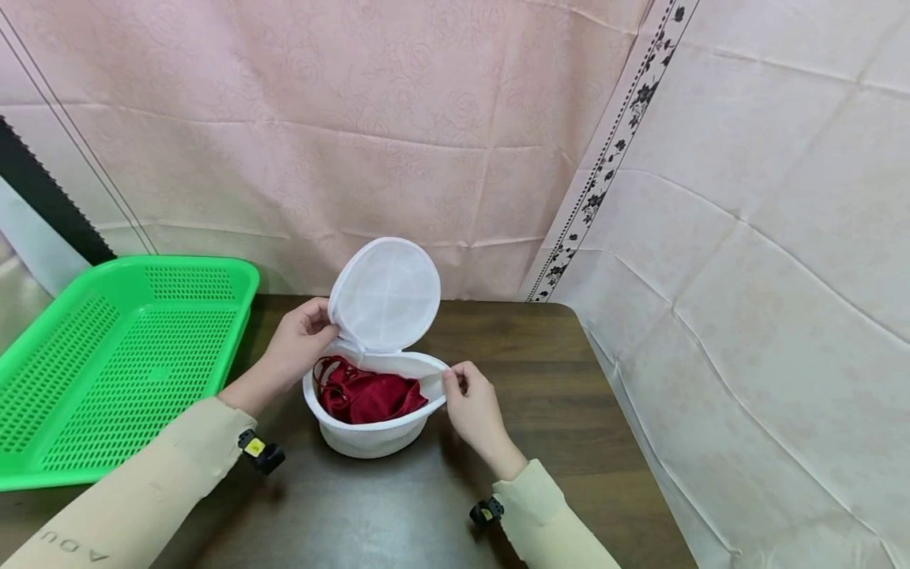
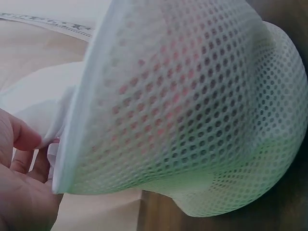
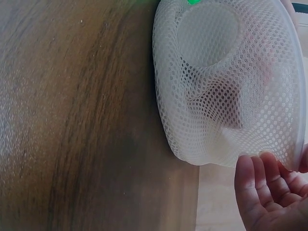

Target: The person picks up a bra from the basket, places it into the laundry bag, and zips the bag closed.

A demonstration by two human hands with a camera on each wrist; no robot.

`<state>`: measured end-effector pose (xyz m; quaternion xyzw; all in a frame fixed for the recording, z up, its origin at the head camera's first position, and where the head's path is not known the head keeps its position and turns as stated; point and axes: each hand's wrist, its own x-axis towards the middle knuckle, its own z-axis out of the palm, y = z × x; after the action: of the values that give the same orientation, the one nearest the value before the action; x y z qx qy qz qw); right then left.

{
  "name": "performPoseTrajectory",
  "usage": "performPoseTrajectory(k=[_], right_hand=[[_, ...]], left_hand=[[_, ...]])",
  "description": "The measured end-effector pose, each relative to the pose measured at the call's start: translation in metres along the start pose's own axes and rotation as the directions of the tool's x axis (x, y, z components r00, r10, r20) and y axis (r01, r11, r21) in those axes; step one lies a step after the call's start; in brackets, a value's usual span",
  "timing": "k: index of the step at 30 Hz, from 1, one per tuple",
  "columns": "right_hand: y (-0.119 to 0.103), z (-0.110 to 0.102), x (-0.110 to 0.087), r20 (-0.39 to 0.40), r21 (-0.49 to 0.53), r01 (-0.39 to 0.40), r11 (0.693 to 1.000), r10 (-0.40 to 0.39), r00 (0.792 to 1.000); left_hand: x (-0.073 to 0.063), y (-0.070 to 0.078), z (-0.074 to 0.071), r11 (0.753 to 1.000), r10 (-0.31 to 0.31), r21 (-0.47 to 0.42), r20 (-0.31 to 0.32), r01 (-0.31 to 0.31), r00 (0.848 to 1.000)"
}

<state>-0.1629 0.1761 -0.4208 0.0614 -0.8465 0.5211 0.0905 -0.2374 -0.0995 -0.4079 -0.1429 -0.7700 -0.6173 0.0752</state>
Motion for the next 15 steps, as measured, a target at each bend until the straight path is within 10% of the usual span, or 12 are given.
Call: performPoseTrajectory(k=[7,15], right_hand=[[0.030,0.004,0.010,-0.023,0.021,-0.012,1.000,0.012,1.000],[0.029,0.001,0.012,-0.021,0.005,0.019,1.000,-0.019,1.000]], left_hand=[[-0.007,0.031,-0.006,0.999,0.049,0.007,0.013,-0.049,0.999],[0.005,0.009,-0.013,0.998,0.060,0.011,-0.011,-0.060,0.998]])
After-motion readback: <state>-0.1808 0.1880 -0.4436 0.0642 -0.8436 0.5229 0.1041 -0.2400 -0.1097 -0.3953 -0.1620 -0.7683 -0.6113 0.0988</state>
